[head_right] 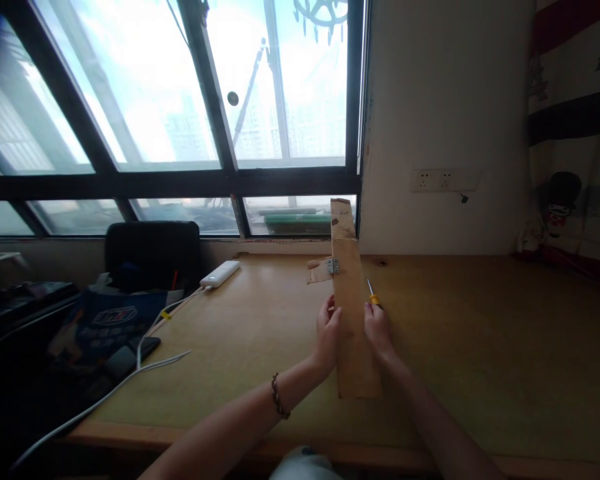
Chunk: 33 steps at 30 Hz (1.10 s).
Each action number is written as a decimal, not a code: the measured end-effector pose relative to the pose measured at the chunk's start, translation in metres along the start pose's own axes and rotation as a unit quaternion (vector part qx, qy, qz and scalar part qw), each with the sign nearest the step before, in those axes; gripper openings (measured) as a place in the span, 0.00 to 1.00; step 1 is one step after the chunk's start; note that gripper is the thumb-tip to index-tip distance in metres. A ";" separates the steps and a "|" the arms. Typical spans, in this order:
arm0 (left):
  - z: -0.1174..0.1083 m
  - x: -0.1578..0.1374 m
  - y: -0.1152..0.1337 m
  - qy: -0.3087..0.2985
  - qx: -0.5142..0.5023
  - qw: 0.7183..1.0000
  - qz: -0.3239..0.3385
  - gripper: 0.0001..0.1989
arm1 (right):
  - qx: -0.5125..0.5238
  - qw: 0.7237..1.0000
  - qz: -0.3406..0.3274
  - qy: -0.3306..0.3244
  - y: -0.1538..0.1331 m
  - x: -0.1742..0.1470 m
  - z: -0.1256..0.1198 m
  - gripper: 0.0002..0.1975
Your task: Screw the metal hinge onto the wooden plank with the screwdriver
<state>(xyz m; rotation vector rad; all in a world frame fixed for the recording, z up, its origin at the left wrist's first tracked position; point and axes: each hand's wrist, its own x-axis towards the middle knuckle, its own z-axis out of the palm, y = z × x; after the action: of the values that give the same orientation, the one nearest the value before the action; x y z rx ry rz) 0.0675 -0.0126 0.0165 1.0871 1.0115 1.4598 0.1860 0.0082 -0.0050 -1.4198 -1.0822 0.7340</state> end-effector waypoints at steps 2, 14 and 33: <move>0.022 -0.002 -0.001 -0.047 -0.023 0.999 -0.002 0.22 | -0.054 0.998 -0.027 0.036 0.002 0.009 -0.027 0.15; 0.148 0.002 -0.012 -0.270 -0.041 0.952 -0.137 0.20 | -0.144 0.971 -0.076 0.177 0.038 0.105 -0.188 0.17; 0.180 0.039 -0.044 -0.331 -0.082 0.922 -0.183 0.29 | -0.198 0.955 -0.102 0.197 0.071 0.192 -0.202 0.16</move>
<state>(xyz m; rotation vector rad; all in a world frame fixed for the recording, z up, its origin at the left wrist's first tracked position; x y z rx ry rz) 0.2487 0.0414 0.0229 1.0870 0.5507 0.7644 0.4554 0.1084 -0.0147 -1.6708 -1.0708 0.0714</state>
